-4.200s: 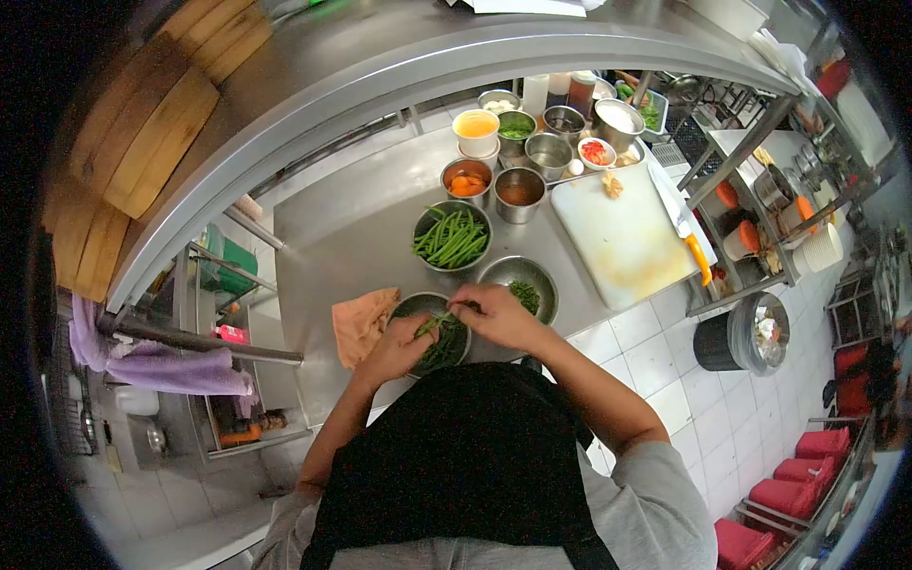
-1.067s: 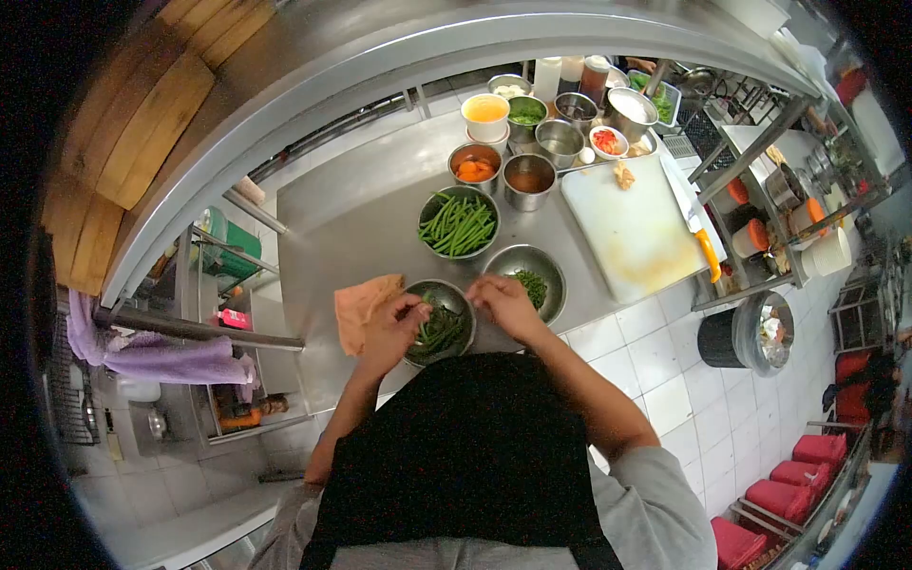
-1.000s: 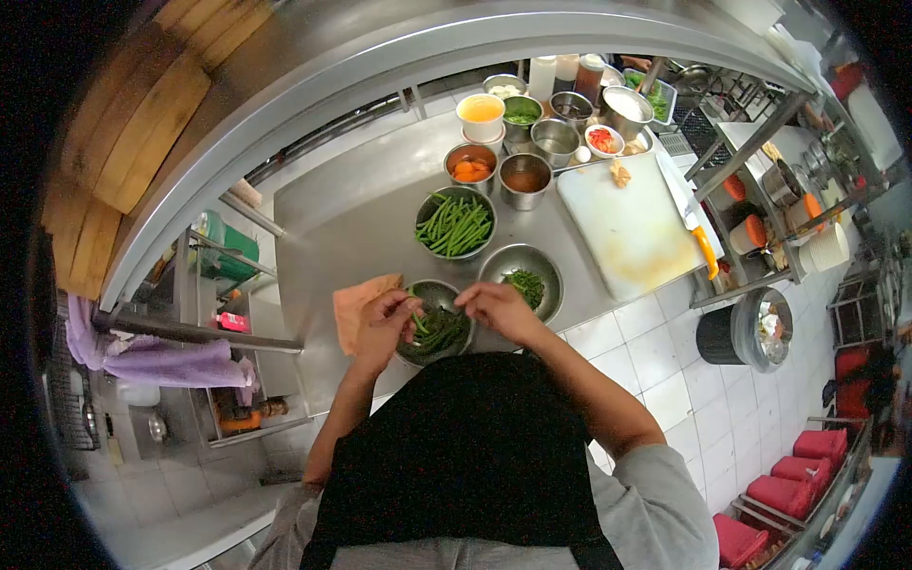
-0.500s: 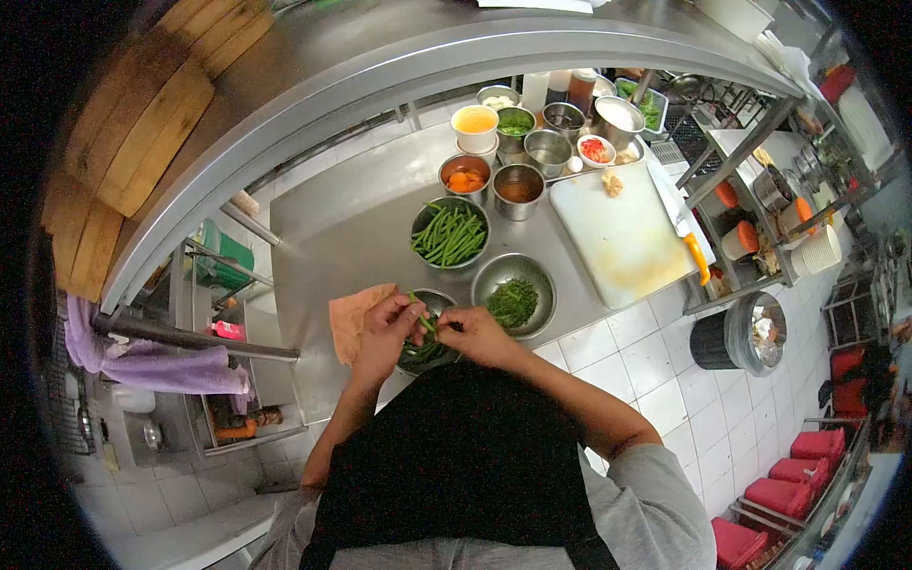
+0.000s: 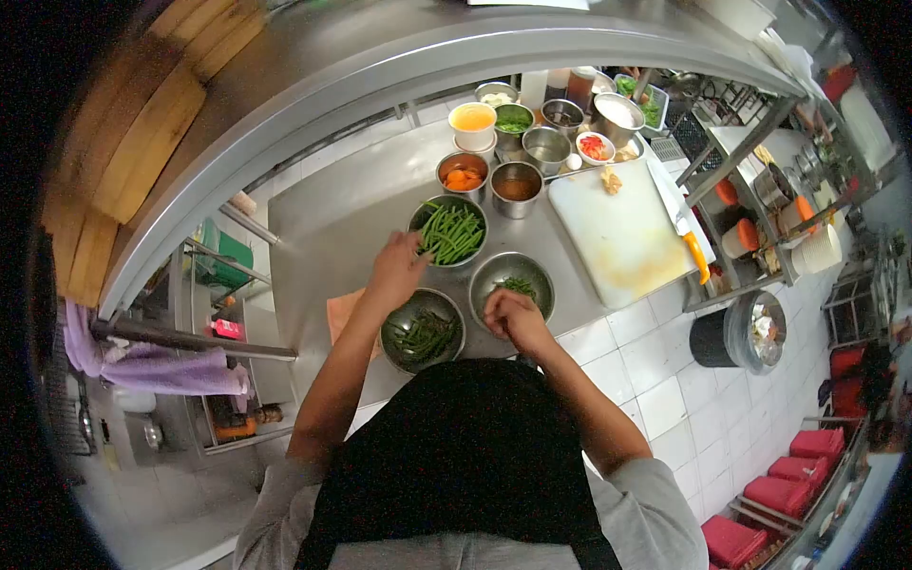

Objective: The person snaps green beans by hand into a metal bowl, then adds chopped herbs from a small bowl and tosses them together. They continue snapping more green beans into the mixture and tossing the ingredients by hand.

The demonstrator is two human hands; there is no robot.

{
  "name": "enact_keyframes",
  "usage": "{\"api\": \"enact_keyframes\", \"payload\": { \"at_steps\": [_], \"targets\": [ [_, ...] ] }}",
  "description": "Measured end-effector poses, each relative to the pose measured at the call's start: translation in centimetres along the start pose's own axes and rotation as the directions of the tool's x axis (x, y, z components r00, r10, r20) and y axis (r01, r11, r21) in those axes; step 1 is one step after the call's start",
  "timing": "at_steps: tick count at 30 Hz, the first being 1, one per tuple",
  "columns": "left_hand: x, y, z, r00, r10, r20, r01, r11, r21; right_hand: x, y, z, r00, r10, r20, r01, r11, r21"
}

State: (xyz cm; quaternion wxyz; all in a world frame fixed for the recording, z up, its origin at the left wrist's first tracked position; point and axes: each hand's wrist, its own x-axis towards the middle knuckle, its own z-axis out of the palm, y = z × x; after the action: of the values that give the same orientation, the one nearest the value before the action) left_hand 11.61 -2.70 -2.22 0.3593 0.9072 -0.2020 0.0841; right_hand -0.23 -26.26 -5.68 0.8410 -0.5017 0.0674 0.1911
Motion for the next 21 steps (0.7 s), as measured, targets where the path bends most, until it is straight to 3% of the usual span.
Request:
{"api": "enact_keyframes", "payload": {
  "at_steps": [1,2,3,5,6,8,12,13,14,18,21],
  "targets": [
    [-1.0,-0.5,0.1,0.979,0.008,0.206,-0.040,0.988,0.151,-0.3,0.1,-0.2,1.000,-0.004,-0.010,0.004,1.000,0.016],
    [-2.4,0.3,-0.2,0.910,-0.104,0.401,0.040,0.986,0.163,-0.6,0.1,-0.2,1.000,-0.003,-0.021,0.003,1.000,-0.016],
    [-4.1,1.3,-0.5,0.791,-0.211,0.574,0.117,0.974,0.195,-1.0,0.2,-0.1,0.999,-0.001,-0.032,0.000,0.999,-0.047],
    [-6.9,1.7,0.7,0.668,-0.302,0.680,0.041,0.927,0.372,-1.5,0.2,0.3,0.999,0.002,-0.034,-0.004,0.998,-0.066],
    [-8.6,0.8,1.5,0.662,-0.304,0.685,0.038,0.927,0.374,-1.6,0.3,0.4,1.000,0.007,-0.023,-0.009,0.994,-0.105],
    [-10.9,-0.7,2.7,0.784,-0.212,0.583,-0.039,0.921,0.387,-1.2,1.1,0.0,0.999,0.032,-0.011,-0.033,0.997,-0.075],
    [-11.4,-1.4,2.6,0.786,-0.235,0.571,-0.021,0.914,0.404,-0.6,1.4,0.1,0.997,0.073,0.028,-0.075,0.996,0.056],
    [-11.4,-1.6,2.3,0.819,-0.172,0.547,-0.027,0.941,0.336,-0.5,1.3,0.3,0.997,0.075,0.035,-0.077,0.996,0.050],
    [-11.4,-1.8,2.0,0.848,-0.107,0.518,-0.041,0.963,0.266,-0.5,0.8,0.8,0.997,0.071,0.024,-0.070,0.997,-0.035],
    [-11.2,-2.5,0.6,0.832,-0.091,0.547,0.021,0.991,0.134,0.3,0.8,1.8,0.999,0.038,0.031,-0.029,0.964,-0.266],
    [-11.6,-1.8,-0.6,0.893,-0.075,0.444,0.059,0.997,0.051,0.7,0.3,2.7,0.999,0.036,0.036,-0.022,0.944,-0.330]
  ]
}}
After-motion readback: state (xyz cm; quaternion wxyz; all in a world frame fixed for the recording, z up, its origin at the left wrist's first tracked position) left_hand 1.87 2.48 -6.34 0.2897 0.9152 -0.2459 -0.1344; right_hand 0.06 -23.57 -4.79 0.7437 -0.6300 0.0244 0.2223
